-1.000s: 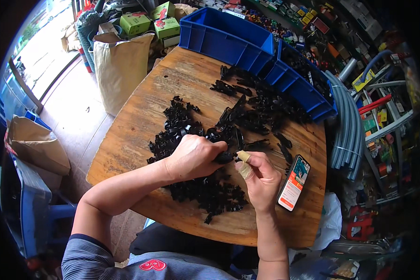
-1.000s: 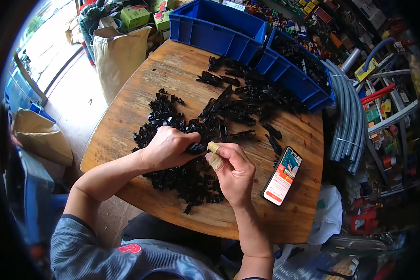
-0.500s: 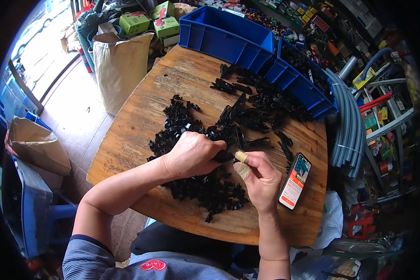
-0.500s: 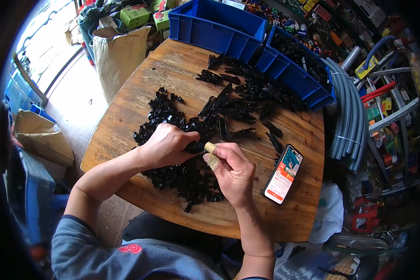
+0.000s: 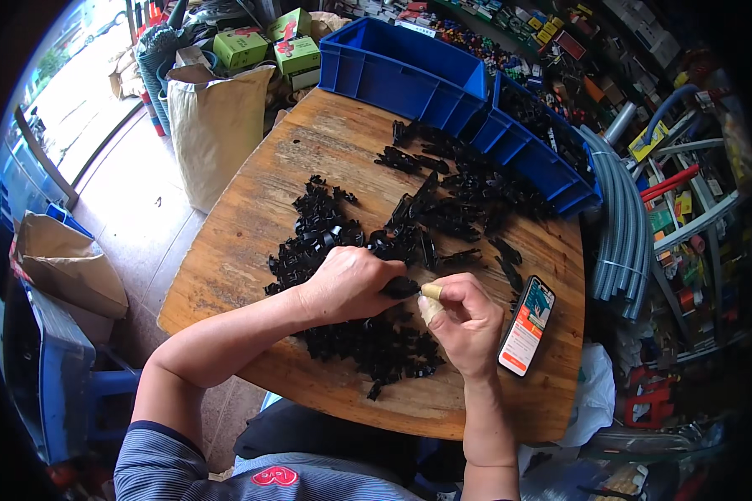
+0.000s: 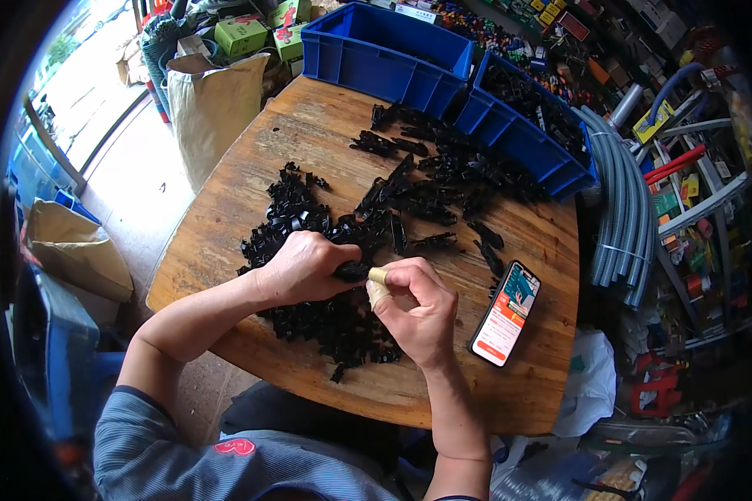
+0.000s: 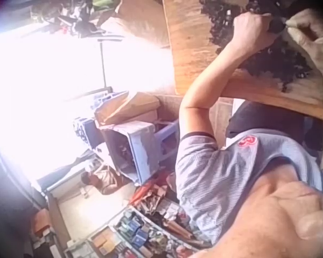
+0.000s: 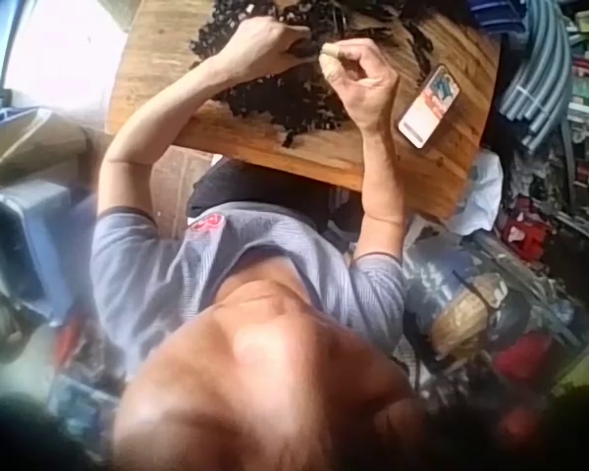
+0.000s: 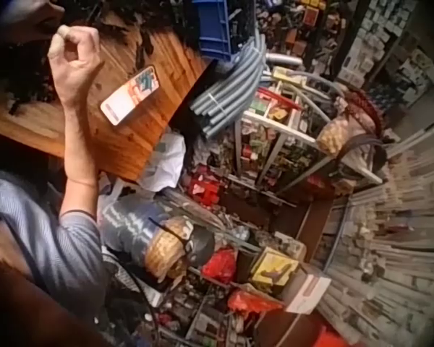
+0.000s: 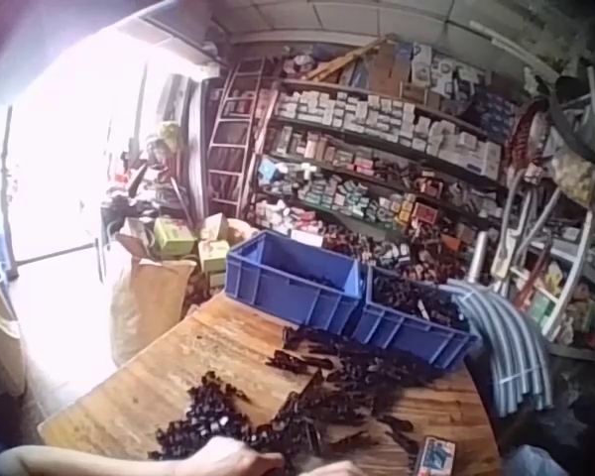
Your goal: Sorting and inspecting small black plastic components on a wooden workbench.
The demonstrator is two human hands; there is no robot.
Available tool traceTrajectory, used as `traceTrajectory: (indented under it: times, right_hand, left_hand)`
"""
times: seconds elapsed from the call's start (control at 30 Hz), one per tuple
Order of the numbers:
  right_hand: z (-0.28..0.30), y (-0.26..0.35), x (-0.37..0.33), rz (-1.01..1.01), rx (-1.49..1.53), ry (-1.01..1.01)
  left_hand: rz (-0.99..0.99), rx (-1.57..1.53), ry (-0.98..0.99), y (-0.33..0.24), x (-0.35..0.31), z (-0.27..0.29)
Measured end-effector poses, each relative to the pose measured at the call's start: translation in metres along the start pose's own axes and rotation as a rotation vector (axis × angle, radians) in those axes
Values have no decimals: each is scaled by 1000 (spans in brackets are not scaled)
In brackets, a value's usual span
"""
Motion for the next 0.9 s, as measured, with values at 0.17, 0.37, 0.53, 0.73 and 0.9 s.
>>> traceTrajectory:
  times: [0.17, 0.37, 0.53, 0.73, 0.9]
  right_hand:
    - [6, -1, 1, 12, 43, 49]
    - [2, -3, 2, 16, 41, -56]
    - [0, -1, 2, 16, 35, -35]
    - [-2, -3, 2, 7, 53, -25]
    - [-2, -3, 2, 2, 62, -34]
  left_hand:
    - [10, 49, -79, 5, 1, 2]
    - [3, 36, -33, -4, 0, 3]
    - [15, 92, -6, 0, 1, 4]
    - [11, 85, 26, -1, 1, 6]
    - [18, 88, 15, 0, 0, 4]
Point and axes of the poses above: each hand's wrist, its own x-axis towards the middle knuckle, its own z-axis out of the back of the hand, y = z × x, the point moved 3 cm from there along x, towards the middle knuckle, and after that the axes turned 14 degrees about -z, right-handed, at the moved point
